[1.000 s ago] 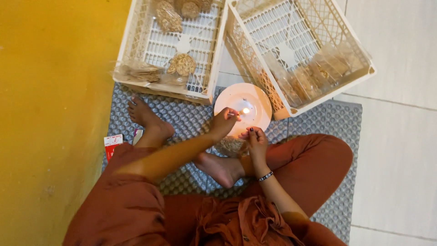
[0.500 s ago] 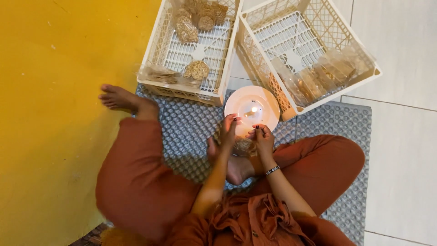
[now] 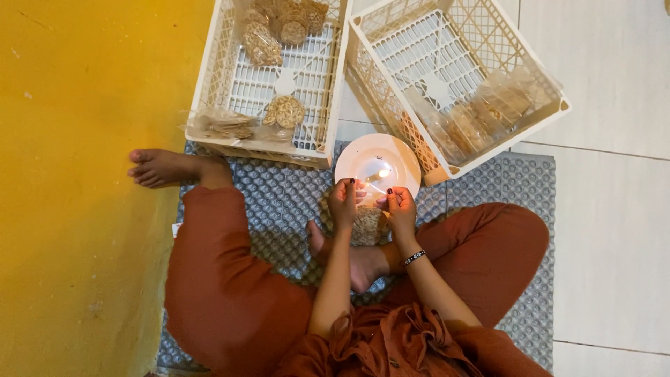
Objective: The person seals plastic bags containing food items by running the edges over a candle flame and pressing them together by hand.
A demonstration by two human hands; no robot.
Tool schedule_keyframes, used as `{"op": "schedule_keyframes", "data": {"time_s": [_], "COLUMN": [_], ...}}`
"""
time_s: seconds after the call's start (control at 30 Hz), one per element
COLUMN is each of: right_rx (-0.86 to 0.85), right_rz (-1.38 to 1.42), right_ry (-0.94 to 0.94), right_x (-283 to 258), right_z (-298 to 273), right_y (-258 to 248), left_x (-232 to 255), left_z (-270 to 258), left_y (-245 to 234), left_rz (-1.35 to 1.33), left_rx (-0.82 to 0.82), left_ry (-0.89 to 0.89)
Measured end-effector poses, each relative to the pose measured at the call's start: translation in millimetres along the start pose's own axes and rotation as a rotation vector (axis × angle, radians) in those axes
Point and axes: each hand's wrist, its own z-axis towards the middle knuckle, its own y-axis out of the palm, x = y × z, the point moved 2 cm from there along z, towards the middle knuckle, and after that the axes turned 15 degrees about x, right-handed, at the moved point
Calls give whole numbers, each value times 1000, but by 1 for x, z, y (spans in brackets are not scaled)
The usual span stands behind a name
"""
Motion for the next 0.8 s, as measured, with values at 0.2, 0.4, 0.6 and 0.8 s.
{"op": "schedule_keyframes", "data": {"time_s": [0.2, 0.4, 0.6, 0.8], "right_rx": [69, 117, 135, 214], "right_rz": [-15, -31, -41, 9], "right_ry": [8, 41, -5, -28], "right_x": [17, -7, 9, -1], "right_z": [16, 4, 17, 15], "right_y": [-5, -4, 1, 8], "left_x": [-7, 22, 29, 22], "left_z": [-13, -24, -24, -22], "left_y": [24, 29, 20, 27], "left_rz": [470, 375, 264, 291], "left_rx": [174, 234, 212, 193], "left_ry": [289, 447, 340, 292]}}
